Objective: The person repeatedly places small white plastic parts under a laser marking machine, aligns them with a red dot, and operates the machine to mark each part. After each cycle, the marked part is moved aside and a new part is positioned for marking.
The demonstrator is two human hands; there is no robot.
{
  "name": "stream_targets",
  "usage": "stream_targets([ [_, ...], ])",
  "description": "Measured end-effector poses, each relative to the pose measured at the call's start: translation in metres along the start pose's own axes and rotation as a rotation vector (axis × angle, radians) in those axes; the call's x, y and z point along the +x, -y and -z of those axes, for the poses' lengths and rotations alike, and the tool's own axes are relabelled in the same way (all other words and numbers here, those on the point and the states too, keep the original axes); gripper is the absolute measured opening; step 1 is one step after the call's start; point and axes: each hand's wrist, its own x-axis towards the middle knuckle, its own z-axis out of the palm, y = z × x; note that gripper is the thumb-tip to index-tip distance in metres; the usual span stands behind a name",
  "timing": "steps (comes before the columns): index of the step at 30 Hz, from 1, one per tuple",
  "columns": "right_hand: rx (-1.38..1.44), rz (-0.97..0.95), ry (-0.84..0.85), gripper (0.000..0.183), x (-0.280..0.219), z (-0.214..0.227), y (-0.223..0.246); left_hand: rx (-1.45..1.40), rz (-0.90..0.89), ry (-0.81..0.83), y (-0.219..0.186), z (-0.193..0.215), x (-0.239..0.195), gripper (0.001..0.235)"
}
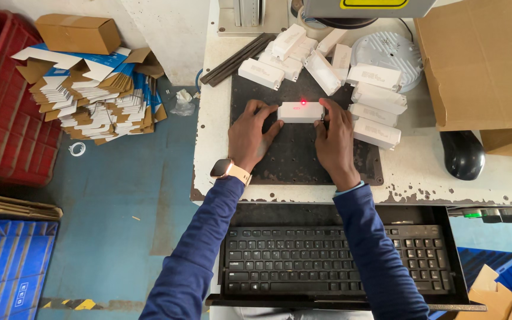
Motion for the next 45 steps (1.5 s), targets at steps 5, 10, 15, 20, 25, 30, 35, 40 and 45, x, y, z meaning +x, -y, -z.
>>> stream_targets([
  [5,-0.022,-0.009,0.004,0.049,0.0006,-0.0006,0.0007,0.029,-0.022,-0.017,0.0014,-0.0019,0.0002,0.034],
  [10,-0.051,0.0,-0.01,0.047,0.0012,-0.0034,-0.0015,0.057,-0.029,-0.03,0.0019,-0.0051,-0.0001,0.034],
  [15,-0.065,-0.006,-0.003,0.047,0.0019,-0.0035,-0.002,0.063,-0.032,-0.034,0.0009,-0.0046,-0.0003,0.033],
  [20,-0.061,-0.014,0.002,0.047,0.003,-0.003,0.0014,0.057,-0.019,-0.029,-0.0001,-0.0037,0.0005,0.034],
  [25,-0.075,-0.036,0.015,0.046,0.0034,-0.0027,0.0026,0.065,-0.03,-0.031,0.0006,-0.0047,-0.0004,0.034],
  [30,-0.081,-0.023,0.009,0.045,0.0036,-0.0024,0.0026,0.07,-0.021,-0.034,0.0003,-0.0052,0.0004,0.034],
  [35,-0.079,-0.022,0.008,0.045,0.0028,-0.0023,0.0019,0.07,-0.024,-0.035,0.0012,-0.0057,0.0006,0.034],
  [40,-0.073,0.002,0.004,0.045,0.0021,-0.0016,0.0022,0.064,-0.021,-0.026,0.0011,-0.0054,0.0005,0.034],
  [45,-0.073,-0.012,0.006,0.047,0.0024,-0.0018,0.0016,0.061,-0.02,-0.026,0.0012,-0.0051,0.0009,0.034],
])
